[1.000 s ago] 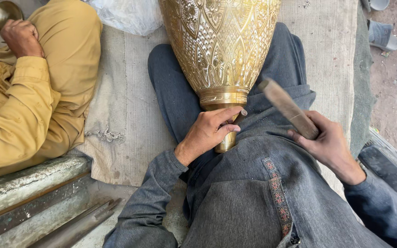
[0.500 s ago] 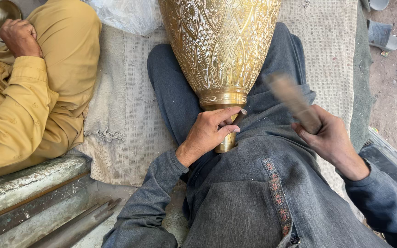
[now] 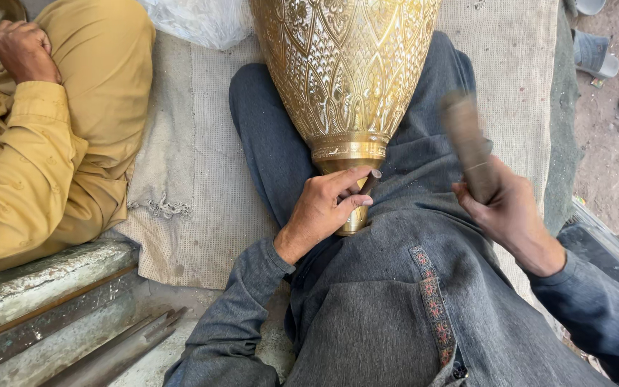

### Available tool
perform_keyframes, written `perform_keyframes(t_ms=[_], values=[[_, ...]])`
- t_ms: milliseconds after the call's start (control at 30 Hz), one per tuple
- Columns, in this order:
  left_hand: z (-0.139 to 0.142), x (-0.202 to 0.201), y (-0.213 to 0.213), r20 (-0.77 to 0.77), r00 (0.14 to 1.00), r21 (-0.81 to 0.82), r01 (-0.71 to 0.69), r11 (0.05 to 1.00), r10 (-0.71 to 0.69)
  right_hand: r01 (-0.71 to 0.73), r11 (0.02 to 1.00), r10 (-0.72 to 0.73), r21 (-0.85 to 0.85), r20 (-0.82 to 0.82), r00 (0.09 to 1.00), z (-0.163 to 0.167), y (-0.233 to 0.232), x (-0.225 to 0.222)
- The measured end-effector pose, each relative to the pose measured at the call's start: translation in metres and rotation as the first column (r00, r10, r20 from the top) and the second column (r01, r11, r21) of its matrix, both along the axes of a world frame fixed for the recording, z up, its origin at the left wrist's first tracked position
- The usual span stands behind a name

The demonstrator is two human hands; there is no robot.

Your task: The person sits on the ground with a large engraved brass vase held between their legs and shapes its narrow neck using a small punch held against the metal while striking it with a wooden mallet. They reposition the punch repeatedly around the neck of the vase, continuing the hammering work throughout the episode.

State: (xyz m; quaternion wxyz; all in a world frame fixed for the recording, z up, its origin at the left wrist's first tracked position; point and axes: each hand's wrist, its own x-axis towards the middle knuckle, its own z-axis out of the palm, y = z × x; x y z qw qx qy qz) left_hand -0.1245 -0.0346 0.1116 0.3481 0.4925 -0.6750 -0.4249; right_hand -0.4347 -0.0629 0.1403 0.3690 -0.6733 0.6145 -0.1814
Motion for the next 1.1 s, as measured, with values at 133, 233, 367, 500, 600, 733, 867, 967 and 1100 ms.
perform_keyframes(t_ms=[133,233,367,500,600,733,867,967,1100], values=[[0.000,-0.001,0.001,-0.021,1.000,0.013,0.002,1.000,-0.002,-0.202,0.976,0.158,-0.082,-0.372,0.915,0.003,-0.002,-0.001],[0.001,-0.001,0.003,-0.025,1.000,0.018,-0.011,1.000,0.011,-0.164,0.984,0.149,-0.063,-0.198,0.969,0.005,-0.004,-0.001],[-0.001,-0.001,0.005,-0.019,1.000,0.005,-0.018,1.000,0.019,-0.156,0.986,0.165,0.055,-0.326,0.931,0.008,-0.006,-0.002],[-0.003,-0.001,0.007,-0.076,0.996,0.056,-0.032,0.998,0.036,-0.275,0.961,0.256,0.011,-0.402,0.879,0.010,-0.007,-0.003],[-0.004,-0.002,0.007,-0.034,0.999,0.000,-0.038,0.999,0.038,-0.149,0.985,0.172,0.087,-0.408,0.897,0.012,-0.008,-0.001],[-0.004,-0.001,0.009,-0.072,0.997,0.027,-0.034,0.999,0.036,-0.129,0.991,0.128,0.015,-0.278,0.952,0.016,-0.006,0.004],[-0.005,-0.001,0.009,-0.052,0.998,-0.003,-0.045,0.999,0.044,-0.150,0.987,0.136,-0.051,-0.213,0.968,0.018,-0.003,0.005],[-0.005,-0.002,0.012,-0.071,0.996,0.039,-0.051,0.998,0.053,-0.272,0.961,0.229,-0.053,-0.402,0.886,0.017,-0.003,0.003],[-0.003,-0.001,0.013,-0.071,0.995,0.042,-0.061,0.997,0.064,-0.133,0.991,0.136,0.029,-0.233,0.963,0.019,-0.006,0.001]])
